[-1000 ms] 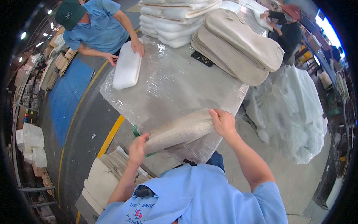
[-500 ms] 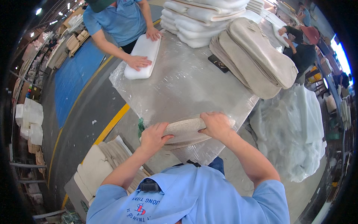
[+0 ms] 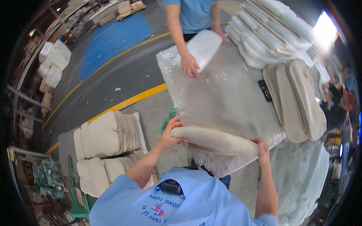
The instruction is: The person folds beige cushion covers and places them into a green bag on a table. They repeatedly pick up covers, fold them, and stack them while coworkers handle similar items nearby.
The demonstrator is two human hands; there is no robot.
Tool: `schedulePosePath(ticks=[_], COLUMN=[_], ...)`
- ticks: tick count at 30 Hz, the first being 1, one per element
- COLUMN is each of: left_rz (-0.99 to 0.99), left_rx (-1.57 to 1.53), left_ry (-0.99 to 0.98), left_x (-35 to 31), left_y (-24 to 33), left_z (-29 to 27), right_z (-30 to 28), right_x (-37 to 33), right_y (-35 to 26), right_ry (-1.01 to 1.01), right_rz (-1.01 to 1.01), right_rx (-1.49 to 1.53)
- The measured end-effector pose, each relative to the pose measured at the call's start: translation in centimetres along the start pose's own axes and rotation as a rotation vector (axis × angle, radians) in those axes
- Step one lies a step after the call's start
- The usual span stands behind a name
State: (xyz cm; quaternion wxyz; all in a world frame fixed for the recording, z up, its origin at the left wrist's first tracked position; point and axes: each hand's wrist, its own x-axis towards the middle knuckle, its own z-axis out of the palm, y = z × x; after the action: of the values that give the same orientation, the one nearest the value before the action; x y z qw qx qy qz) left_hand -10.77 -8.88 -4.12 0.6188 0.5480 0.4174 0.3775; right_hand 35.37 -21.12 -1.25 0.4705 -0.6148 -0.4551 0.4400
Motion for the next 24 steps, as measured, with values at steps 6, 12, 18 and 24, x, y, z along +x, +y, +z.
schedulePosePath(ticks=[6, 12, 18, 24], left_rz=[0.052, 0.056, 0.024, -0.06], left_rx=[-0.109, -0.047, 0.107, 0.201], left_ry=[0.067, 0.182, 0.141, 0.37], left_x=[-0.8, -5.6, -12.9, -17.1], left_y=[-3.7, -0.1, -2.5, -6.3], left_z=[0.5, 0.9, 2.5, 5.1], right_z=[1.5, 2.2, 1.6, 1.0], right_x=[-0.3, -4.5, -7.0, -4.3], right_y=[5.6, 3.2, 3.6, 2.8], right_ry=[0.378, 0.363, 0.341, 0.167], right_rz=[0.315, 0.212, 0.163, 0.292], right_rx=[0.76, 0.735, 0.666, 0.552])
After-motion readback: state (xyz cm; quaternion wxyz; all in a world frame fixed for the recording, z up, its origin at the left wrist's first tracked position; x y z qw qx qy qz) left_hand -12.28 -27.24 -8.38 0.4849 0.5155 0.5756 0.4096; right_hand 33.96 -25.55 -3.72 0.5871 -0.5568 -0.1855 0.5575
